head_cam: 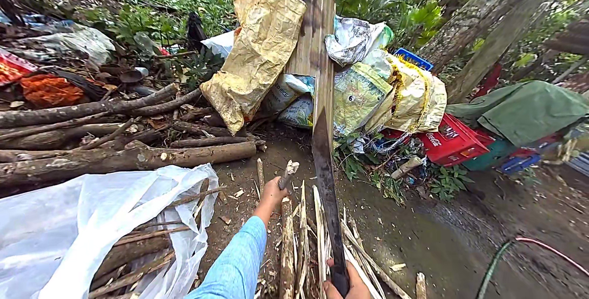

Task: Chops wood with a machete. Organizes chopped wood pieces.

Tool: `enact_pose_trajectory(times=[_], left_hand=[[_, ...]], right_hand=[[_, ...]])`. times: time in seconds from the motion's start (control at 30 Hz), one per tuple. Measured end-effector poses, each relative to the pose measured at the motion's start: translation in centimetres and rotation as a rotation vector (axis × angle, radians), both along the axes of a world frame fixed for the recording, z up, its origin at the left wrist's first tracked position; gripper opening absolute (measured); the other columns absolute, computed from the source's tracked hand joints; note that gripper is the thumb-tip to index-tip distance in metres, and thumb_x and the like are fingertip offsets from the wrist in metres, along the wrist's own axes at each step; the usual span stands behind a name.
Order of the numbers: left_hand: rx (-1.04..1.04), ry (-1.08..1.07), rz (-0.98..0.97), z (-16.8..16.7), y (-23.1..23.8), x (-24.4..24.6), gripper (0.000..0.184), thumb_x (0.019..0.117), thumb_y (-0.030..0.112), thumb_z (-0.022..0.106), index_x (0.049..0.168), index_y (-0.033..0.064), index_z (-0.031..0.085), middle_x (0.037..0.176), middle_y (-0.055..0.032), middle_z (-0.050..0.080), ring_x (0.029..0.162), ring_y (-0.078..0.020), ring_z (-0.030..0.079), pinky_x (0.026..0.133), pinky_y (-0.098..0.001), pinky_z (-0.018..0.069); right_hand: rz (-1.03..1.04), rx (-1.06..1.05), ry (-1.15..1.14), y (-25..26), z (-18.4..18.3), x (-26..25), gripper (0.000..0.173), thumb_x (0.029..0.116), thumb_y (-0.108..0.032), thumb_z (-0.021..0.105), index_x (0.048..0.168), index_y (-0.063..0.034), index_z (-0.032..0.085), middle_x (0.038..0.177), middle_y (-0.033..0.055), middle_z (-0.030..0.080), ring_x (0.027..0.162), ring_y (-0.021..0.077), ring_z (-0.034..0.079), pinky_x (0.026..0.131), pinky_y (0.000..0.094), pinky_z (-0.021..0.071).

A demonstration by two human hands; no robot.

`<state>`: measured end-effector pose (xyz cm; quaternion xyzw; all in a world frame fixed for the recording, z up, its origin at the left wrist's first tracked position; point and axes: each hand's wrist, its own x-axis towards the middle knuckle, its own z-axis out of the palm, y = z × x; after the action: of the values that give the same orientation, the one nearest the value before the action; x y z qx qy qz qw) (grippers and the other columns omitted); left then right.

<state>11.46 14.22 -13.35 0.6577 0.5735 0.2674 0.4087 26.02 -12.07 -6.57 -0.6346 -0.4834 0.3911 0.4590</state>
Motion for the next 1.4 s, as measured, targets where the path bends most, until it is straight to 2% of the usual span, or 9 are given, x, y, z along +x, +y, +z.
enact_pose_trajectory(times=[0.27,0.4,0.6,0.8,1.03,1.17,1.27,1.33,1.4], left_hand=[[-0.002,0.004,-0.032,0.0,-0.1,0.9,0.033,0.0980,0.009,0.063,0.128,-0.0054,0.062,0.124,-0.0265,0.067,0.119,-0.0372,0.065,0.107,-0.0526,0.0476],[-0.023,0.016,-0.029,0.2,-0.3,0.8,0.034,0.0987,0.009,0.063,0.130,-0.0050,0.061,0.124,-0.0262,0.067,0.120,-0.0369,0.064,0.107,-0.0517,0.0471],[0.089,-0.024,-0.011,5.9,-1.5,0.9,0.033,0.0984,0.008,0.062,0.128,-0.0060,0.062,0.122,-0.0262,0.068,0.117,-0.0368,0.066,0.105,-0.0505,0.0487],[0.010,-0.158,0.025,-2.0,-0.5,1.1,0.041,0.0985,0.010,0.067,0.135,-0.0073,0.059,0.127,-0.0288,0.065,0.121,-0.0380,0.064,0.109,-0.0512,0.0470],[0.282,-0.169,0.034,5.4,-0.5,1.7,0.026,0.0966,0.008,0.065,0.116,-0.0101,0.066,0.111,-0.0265,0.069,0.106,-0.0352,0.068,0.100,-0.0489,0.0511],[-0.015,-0.131,-0.028,-2.2,-0.2,0.3,0.043,0.0975,0.009,0.069,0.135,-0.0078,0.057,0.126,-0.0287,0.065,0.120,-0.0380,0.064,0.108,-0.0512,0.0474],[-0.216,-0.037,-0.182,0.0,0.2,-1.0,0.080,0.0953,0.016,0.075,0.157,-0.0009,0.027,0.147,-0.0300,0.050,0.136,-0.0403,0.053,0.114,-0.0541,0.0427],[-0.334,0.059,-0.272,2.7,-0.5,-2.7,0.080,0.1039,0.032,0.064,0.162,0.0017,0.018,0.156,-0.0296,0.041,0.144,-0.0413,0.045,0.118,-0.0572,0.0359],[-0.474,0.044,-0.350,5.7,-3.3,-4.5,0.065,0.1127,0.047,0.031,0.161,0.0037,0.028,0.159,-0.0257,0.040,0.147,-0.0397,0.040,0.119,-0.0583,0.0305]], right_hand=[[0.013,-0.133,-0.462,3.6,0.5,-1.1,0.048,0.0843,-0.005,0.065,0.129,0.0091,0.058,0.082,0.0202,0.067,0.068,0.0308,0.065,0.066,0.0500,0.0533],[0.057,-0.300,-0.391,4.7,-0.4,-0.4,0.050,0.0859,-0.005,0.064,0.134,0.0054,0.055,0.083,0.0185,0.066,0.065,0.0282,0.065,0.065,0.0484,0.0549],[0.028,-0.106,-0.410,2.8,2.0,-0.4,0.048,0.0834,-0.005,0.065,0.128,0.0108,0.057,0.080,0.0178,0.066,0.063,0.0260,0.064,0.062,0.0461,0.0539],[0.065,-0.399,-0.460,4.7,0.3,-1.2,0.053,0.0882,-0.008,0.067,0.138,0.0065,0.054,0.094,0.0242,0.070,0.087,0.0378,0.069,0.081,0.0563,0.0536],[-0.039,-0.084,-0.438,2.6,2.0,-1.1,0.043,0.0864,-0.007,0.067,0.123,0.0127,0.059,0.083,0.0226,0.068,0.071,0.0326,0.068,0.068,0.0509,0.0554],[0.034,-0.441,-0.443,4.8,-1.3,-2.7,0.052,0.0905,-0.011,0.068,0.137,0.0056,0.053,0.100,0.0257,0.070,0.094,0.0401,0.070,0.085,0.0580,0.0540],[0.029,-0.420,-0.397,7.0,-1.2,-3.0,0.049,0.0897,-0.013,0.067,0.134,0.0032,0.054,0.094,0.0204,0.068,0.085,0.0338,0.068,0.078,0.0535,0.0541],[0.036,-0.385,-0.308,8.8,-0.6,-3.7,0.047,0.0943,-0.019,0.068,0.133,0.0032,0.053,0.093,0.0182,0.067,0.080,0.0301,0.067,0.077,0.0499,0.0550],[0.046,-0.310,-0.186,10.3,-0.3,-5.1,0.046,0.1010,-0.029,0.066,0.129,0.0053,0.053,0.090,0.0172,0.065,0.073,0.0268,0.066,0.073,0.0466,0.0568]])
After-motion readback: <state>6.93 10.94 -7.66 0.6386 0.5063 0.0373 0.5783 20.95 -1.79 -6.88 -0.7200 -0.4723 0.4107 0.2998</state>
